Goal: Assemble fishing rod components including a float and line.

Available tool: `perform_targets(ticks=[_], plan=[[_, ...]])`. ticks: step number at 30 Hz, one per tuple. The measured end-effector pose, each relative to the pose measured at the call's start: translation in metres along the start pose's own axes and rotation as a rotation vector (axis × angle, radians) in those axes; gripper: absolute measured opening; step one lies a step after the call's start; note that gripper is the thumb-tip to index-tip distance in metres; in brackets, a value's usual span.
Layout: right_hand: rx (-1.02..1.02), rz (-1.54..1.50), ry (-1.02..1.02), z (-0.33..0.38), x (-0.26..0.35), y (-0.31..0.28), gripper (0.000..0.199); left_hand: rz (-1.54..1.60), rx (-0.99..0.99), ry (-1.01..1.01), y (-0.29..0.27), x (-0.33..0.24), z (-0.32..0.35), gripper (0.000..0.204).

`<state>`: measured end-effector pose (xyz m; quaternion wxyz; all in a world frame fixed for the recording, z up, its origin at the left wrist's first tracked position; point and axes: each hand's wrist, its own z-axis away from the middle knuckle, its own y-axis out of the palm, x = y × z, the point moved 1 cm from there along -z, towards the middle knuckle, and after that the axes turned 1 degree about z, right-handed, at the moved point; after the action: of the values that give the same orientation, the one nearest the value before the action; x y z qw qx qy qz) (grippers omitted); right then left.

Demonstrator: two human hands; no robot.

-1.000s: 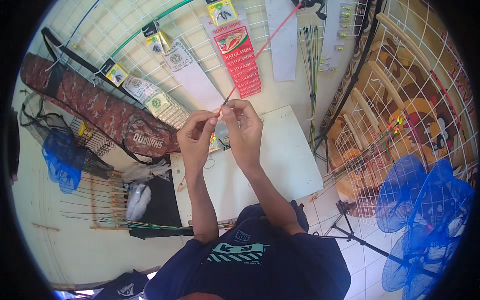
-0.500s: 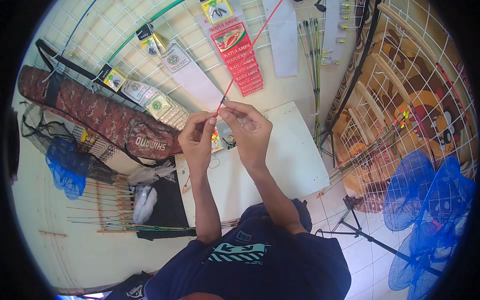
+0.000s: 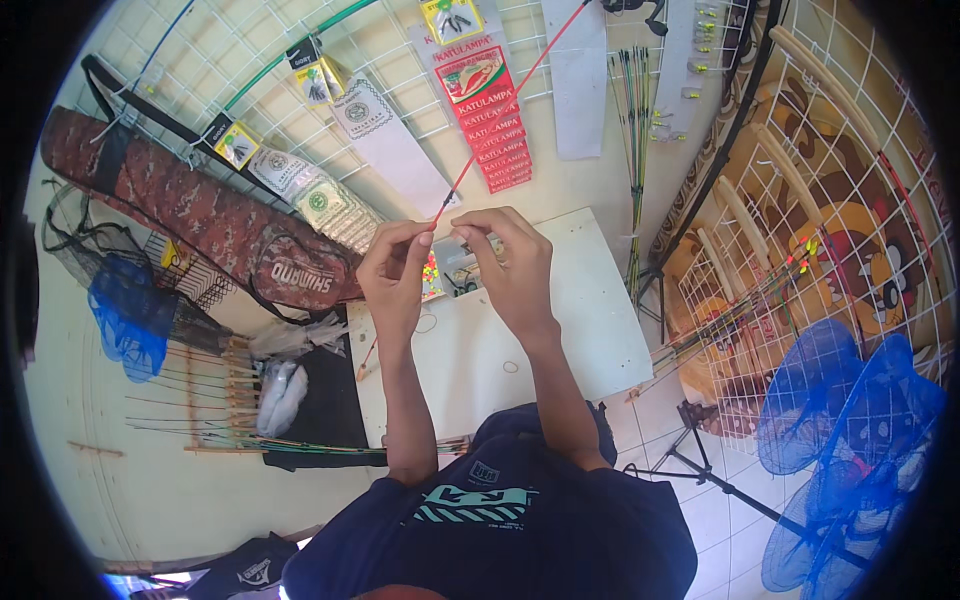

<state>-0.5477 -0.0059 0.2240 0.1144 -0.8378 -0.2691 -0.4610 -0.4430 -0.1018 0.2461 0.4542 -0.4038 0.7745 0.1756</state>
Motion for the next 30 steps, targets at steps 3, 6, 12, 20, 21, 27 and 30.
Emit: perform_targets(ticks=[3,6,12,20,21,27,30], plan=[[0.015,-0.209,0.085,0.002,0.002,0.000,0.011,-0.003,0.033,-0.015,-0.001,0.007,0.001,0.012],[0.028,-0.413,0.185,0.000,0.003,-0.006,0.012,0.091,0.053,-0.054,0.007,-0.002,0.001,0.020],[0.179,-0.640,0.371,-0.004,0.001,-0.013,0.019,-0.024,0.135,-0.162,0.005,-0.007,0.001,0.021],[0.308,-0.713,0.399,-0.008,-0.015,-0.017,0.017,0.093,0.173,-0.123,0.008,-0.005,0.001,0.016],[0.322,-0.715,0.415,-0.008,-0.018,-0.017,0.017,0.145,0.181,-0.138,0.009,-0.008,0.001,0.014],[0.332,-0.696,0.423,-0.008,-0.007,-0.013,0.015,0.116,0.164,-0.152,0.002,-0.006,0.002,0.012],[0.331,-0.609,0.417,-0.007,-0.001,-0.012,0.013,0.103,0.152,-0.156,0.001,-0.008,0.002,0.011]])
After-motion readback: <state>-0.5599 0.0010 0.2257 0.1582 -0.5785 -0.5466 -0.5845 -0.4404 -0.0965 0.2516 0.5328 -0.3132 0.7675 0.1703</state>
